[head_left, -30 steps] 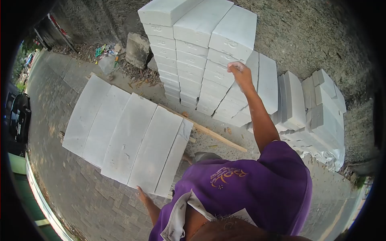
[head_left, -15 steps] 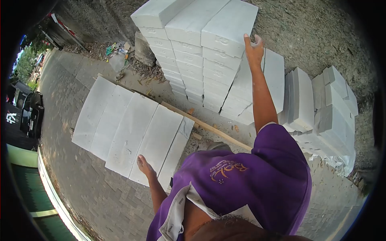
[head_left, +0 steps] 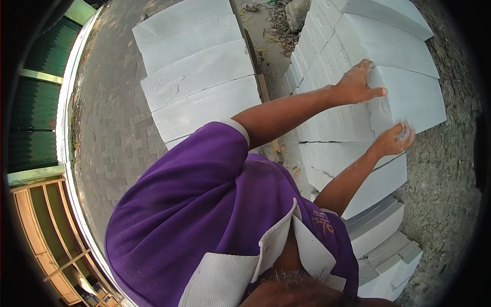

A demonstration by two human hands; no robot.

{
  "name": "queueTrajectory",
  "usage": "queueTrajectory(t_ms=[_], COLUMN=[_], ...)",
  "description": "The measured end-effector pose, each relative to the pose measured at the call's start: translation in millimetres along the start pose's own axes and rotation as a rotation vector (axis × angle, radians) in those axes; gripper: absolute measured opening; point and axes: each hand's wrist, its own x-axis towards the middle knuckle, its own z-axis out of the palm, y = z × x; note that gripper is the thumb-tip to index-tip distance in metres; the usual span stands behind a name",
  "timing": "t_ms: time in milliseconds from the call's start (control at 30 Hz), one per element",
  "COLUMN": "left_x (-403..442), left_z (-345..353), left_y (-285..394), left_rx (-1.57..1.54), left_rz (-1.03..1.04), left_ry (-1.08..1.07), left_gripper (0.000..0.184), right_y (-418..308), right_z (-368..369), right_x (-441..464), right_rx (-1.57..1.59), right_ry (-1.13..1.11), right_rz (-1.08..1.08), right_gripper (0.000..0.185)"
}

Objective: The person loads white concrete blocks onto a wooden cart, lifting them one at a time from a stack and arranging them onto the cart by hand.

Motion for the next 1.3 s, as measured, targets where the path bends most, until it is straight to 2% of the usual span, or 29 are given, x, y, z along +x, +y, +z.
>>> queueTrajectory(t_ms=[33, 67, 133, 200, 333, 433, 633, 700, 800, 833, 900, 933, 967, 1000, 1100, 1300], left_x=[2, 1, -4, -1, 0, 0, -4, -16, -30, -28, -17, -16, -15, -12, -7, -12], left_z=[16, 19, 14, 11, 23, 29, 28, 26, 22, 23, 15, 15, 20, 7, 6, -6], left_y=[-3, 4, 20, 20, 10, 9, 24, 25, 25, 18, 21, 21, 16, 30, 29, 34], left_rx=[0.061, 0.068, -0.072, -0.081, -0.053, -0.158, -0.156, -0.189, -0.162, -0.141, -0.161, -0.066, -0.029, -0.164, -0.226, -0.228], left_rz=[0.086, 0.090, -0.126, -0.137, -0.071, -0.111, -0.133, -0.131, -0.058, 0.041, -0.045, 0.029, 0.076, -0.113, -0.156, -0.195], left_ry=[0.092, 0.091, 0.141, 0.140, 0.227, 0.193, 0.143, 0.089, 0.049, 0.096, 0.001, -0.001, -0.040, -0.230, -0.303, -0.268], left_gripper=[0.093, 0.093, 0.088, 0.084, 0.077, 0.077, 0.080, 0.082, 0.071, 0.070, 0.069, 0.075, 0.083, 0.087, 0.088, 0.084], right_y=[6, 13, 20, 20, 3, -1, 2, 10, 20, 18, -2, 14, -4, 6, 19, 13], right_z=[0, 1, 4, 2, 0, -3, -13, -29, -47, -49, -58, -58, -57, -53, -45, -51], right_x=[2, 2, 3, 4, 3, 6, 9, 7, 6, 6, 16, 21, 25, 27, 32, 20], right_rx=[0.006, -0.011, -0.026, 0.009, 0.085, 0.105, 0.086, 0.034, 0.229, 0.339, 0.688, 0.898, 0.899, 0.875, 0.806, 0.680], right_ry=[-0.001, -0.004, 0.001, -0.034, -0.030, -0.011, 0.088, 0.079, 0.091, 0.064, -0.057, -0.106, -0.090, -0.122, -0.142, -0.082], right_rz=[0.002, -0.066, -0.122, -0.176, -0.098, -0.110, -0.111, -0.063, 0.095, 0.178, 0.474, 0.517, 0.646, 0.656, 0.650, 0.654], right_gripper=[0.020, 0.018, 0.017, 0.017, 0.024, 0.031, 0.034, 0.037, 0.040, 0.042, 0.057, 0.061, 0.061, 0.060, 0.061, 0.060])
